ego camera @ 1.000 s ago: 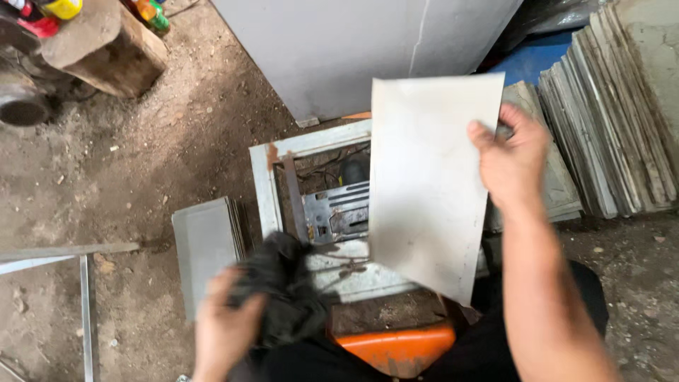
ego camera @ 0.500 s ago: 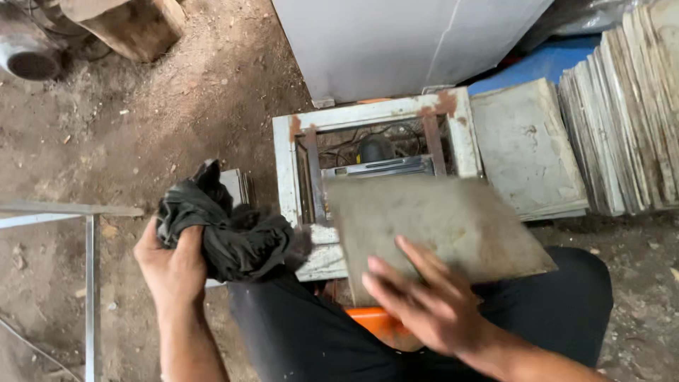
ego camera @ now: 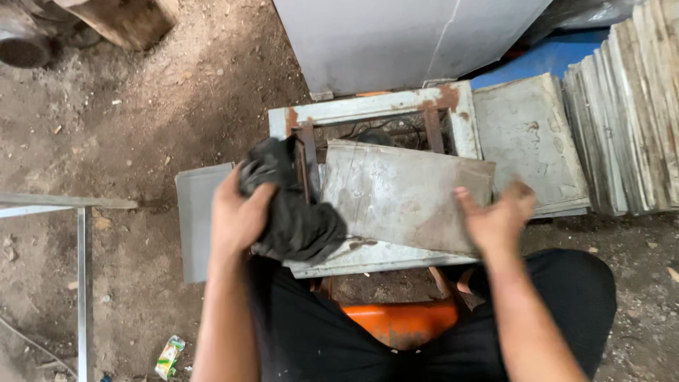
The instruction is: The person sits cross-legged and wipes rectangular metal sheets with a dark cloth. They pick up each sheet, wipe both sides, and place it on a stack to the left. The process repeats for multiple sheets.
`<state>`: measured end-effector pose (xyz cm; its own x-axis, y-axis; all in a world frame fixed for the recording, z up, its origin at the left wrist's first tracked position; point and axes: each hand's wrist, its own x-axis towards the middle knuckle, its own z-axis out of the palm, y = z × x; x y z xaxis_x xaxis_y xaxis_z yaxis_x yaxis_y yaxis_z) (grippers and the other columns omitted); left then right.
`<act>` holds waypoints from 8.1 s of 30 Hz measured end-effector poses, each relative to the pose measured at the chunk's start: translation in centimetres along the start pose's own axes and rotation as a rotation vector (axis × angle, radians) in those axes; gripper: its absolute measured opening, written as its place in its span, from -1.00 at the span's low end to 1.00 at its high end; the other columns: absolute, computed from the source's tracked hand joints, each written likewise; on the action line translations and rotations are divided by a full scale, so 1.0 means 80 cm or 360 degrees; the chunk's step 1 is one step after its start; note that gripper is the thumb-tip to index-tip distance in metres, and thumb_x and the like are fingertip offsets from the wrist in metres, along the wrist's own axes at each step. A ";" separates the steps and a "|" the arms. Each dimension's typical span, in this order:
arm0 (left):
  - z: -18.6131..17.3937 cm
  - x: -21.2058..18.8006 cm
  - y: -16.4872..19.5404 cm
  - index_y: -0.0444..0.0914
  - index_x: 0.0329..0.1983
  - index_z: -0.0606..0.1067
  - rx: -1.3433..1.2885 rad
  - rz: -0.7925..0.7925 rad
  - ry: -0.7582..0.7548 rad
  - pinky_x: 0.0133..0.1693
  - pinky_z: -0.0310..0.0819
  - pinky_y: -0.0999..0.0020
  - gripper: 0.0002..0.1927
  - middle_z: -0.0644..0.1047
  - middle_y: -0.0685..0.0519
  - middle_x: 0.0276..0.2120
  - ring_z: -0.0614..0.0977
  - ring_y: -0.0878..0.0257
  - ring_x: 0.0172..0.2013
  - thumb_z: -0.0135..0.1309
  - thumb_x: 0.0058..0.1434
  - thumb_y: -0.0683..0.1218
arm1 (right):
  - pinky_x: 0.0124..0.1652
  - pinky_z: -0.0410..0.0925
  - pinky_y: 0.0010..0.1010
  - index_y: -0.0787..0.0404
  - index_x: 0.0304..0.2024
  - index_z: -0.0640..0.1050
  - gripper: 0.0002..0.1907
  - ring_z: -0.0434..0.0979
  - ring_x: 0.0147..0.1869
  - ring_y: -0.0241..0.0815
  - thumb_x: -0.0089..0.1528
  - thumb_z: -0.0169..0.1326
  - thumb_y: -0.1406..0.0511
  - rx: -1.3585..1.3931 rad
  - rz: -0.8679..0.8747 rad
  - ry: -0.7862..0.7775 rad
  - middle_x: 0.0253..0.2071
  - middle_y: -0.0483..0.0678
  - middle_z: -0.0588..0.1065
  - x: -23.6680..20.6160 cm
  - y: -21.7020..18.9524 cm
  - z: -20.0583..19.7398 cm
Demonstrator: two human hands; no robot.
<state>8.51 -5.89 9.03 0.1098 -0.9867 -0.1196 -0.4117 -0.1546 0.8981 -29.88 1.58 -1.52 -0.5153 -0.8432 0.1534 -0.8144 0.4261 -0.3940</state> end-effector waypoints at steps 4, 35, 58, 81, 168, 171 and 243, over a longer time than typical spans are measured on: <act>0.114 0.035 -0.033 -0.22 0.34 0.30 0.0298 -0.0001 -0.0544 0.20 0.43 0.12 -0.11 0.42 -0.17 0.12 0.53 -0.07 0.14 0.33 -0.09 0.04 | 0.00 0.39 0.00 0.36 0.21 0.40 -0.19 0.54 0.04 0.16 0.19 0.31 -0.08 0.0622 0.0558 -0.0569 -0.03 0.26 0.51 0.020 0.044 0.022; 0.236 -0.089 -0.034 -0.05 0.09 0.51 0.1027 0.0282 -0.0294 -0.07 0.38 -0.13 -0.30 0.50 -0.11 -0.08 0.51 -0.10 -0.04 0.43 -0.19 0.10 | 0.06 0.41 -0.09 0.18 0.14 0.59 -0.48 0.60 0.13 0.19 0.28 0.16 0.01 0.0689 0.0302 -0.0570 0.01 0.18 0.61 0.011 0.084 0.077; 0.210 0.058 -0.027 -0.23 0.02 0.44 0.1323 0.0175 0.0335 -0.19 0.46 -0.17 -0.28 0.51 -0.15 -0.16 0.56 -0.15 -0.16 0.46 -0.17 0.12 | 0.10 0.36 0.10 0.12 0.26 0.48 -0.29 0.52 0.15 0.35 0.31 -0.16 -0.20 0.0537 0.0551 -0.0731 0.07 0.27 0.55 0.021 0.057 0.056; 0.375 0.023 0.051 -0.09 0.05 0.54 0.0826 0.0603 -0.0313 -0.04 0.44 0.00 -0.24 0.55 -0.03 -0.04 0.57 -0.03 -0.05 0.42 -0.26 0.23 | 0.09 0.37 0.15 0.16 0.28 0.46 -0.32 0.54 0.09 0.38 0.41 -0.34 -0.13 0.0391 0.0583 -0.0787 0.00 0.31 0.57 0.022 0.065 0.064; 0.040 -0.039 0.026 -0.34 0.08 0.50 0.0190 0.0386 0.0188 -0.01 0.53 0.19 -0.45 0.57 -0.15 -0.07 0.66 -0.04 -0.07 0.30 -0.04 -0.17 | 0.37 -0.40 0.32 -0.18 0.52 0.02 -0.10 -0.43 0.59 0.27 0.25 -0.56 -0.37 -0.0411 -0.0819 -0.0615 0.58 0.11 -0.33 -0.036 -0.018 0.035; 0.063 0.000 0.007 -0.32 0.10 0.51 0.0428 0.0528 0.0126 0.01 0.52 0.15 -0.46 0.52 -0.20 0.01 0.62 -0.13 -0.02 0.27 -0.01 -0.13 | 0.28 -0.45 0.53 -0.29 0.52 0.03 -0.04 -0.57 0.57 0.26 0.14 -0.44 -0.41 -0.0656 -0.0891 -0.0839 0.58 0.11 -0.41 -0.026 0.025 0.004; 0.227 0.018 -0.018 -0.25 0.16 0.41 0.1135 0.0200 0.0243 -0.27 0.59 0.00 -0.30 0.50 -0.22 -0.11 0.57 -0.11 -0.26 0.37 -0.05 0.00 | 0.29 0.05 0.42 -0.14 0.51 0.27 -0.41 -0.17 0.58 0.59 0.43 -0.34 0.03 -0.0310 -0.0335 -0.0282 0.57 0.31 -0.01 -0.039 0.050 0.029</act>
<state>-7.21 -7.96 -0.11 0.1264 -0.9893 0.0729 -0.9116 -0.0868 0.4018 -30.89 5.19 -5.64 -0.2897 -0.9560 0.0461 -0.9426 0.2766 -0.1871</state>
